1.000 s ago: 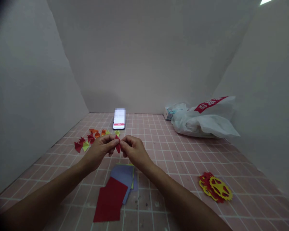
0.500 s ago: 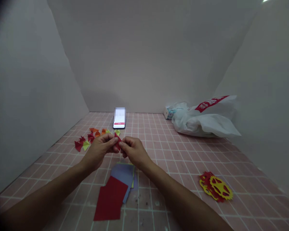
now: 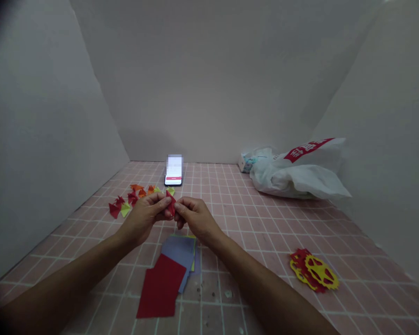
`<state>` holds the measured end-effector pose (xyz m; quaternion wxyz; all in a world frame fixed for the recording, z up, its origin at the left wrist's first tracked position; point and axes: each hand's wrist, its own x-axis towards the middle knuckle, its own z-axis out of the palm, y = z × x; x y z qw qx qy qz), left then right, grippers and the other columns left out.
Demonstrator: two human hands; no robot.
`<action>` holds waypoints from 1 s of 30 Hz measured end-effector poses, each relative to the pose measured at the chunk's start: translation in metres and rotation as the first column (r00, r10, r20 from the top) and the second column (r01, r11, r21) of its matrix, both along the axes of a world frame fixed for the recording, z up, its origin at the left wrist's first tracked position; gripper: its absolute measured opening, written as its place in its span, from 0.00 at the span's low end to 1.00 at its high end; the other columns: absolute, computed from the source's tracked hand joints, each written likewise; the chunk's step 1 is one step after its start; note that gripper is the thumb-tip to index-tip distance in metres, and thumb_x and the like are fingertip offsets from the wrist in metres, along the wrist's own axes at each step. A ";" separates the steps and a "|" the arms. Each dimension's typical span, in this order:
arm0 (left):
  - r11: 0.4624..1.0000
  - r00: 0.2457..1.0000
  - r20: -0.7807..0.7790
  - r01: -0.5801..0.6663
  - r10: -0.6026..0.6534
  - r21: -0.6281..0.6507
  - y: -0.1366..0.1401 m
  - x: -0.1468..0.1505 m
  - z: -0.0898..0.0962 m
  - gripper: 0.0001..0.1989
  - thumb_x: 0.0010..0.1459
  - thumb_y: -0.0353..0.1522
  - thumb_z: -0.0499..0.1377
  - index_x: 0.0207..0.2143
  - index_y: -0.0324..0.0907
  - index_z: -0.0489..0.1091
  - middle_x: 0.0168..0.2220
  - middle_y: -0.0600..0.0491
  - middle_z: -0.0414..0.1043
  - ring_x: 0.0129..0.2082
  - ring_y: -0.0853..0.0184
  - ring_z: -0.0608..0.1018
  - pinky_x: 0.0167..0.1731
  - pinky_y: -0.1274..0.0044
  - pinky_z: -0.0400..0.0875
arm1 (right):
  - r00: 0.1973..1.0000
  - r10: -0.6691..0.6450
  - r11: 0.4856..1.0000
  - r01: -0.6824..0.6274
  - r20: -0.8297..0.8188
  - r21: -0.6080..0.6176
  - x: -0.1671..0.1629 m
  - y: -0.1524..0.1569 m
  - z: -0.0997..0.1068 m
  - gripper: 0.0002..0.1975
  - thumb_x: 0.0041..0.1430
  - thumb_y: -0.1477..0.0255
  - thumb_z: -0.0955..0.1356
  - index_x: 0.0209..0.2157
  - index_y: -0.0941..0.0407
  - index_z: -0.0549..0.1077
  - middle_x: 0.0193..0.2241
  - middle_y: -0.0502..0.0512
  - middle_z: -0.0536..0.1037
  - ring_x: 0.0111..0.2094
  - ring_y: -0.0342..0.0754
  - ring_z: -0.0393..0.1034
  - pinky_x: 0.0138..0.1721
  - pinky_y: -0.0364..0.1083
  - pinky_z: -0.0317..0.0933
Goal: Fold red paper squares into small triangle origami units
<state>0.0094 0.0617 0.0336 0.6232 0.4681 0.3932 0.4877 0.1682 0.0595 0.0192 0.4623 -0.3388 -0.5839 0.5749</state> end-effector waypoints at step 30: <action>0.995 0.995 -0.057 0.080 -0.077 0.060 -0.002 0.001 -0.002 0.11 0.54 0.36 0.65 0.27 0.37 0.71 0.20 0.57 0.70 0.20 0.75 0.72 0.27 0.81 0.71 | 0.983 -0.121 0.978 0.094 0.138 0.188 -0.001 -0.003 -0.001 0.17 0.64 0.61 0.61 0.24 0.56 0.65 0.20 0.48 0.69 0.19 0.41 0.65 0.23 0.42 0.61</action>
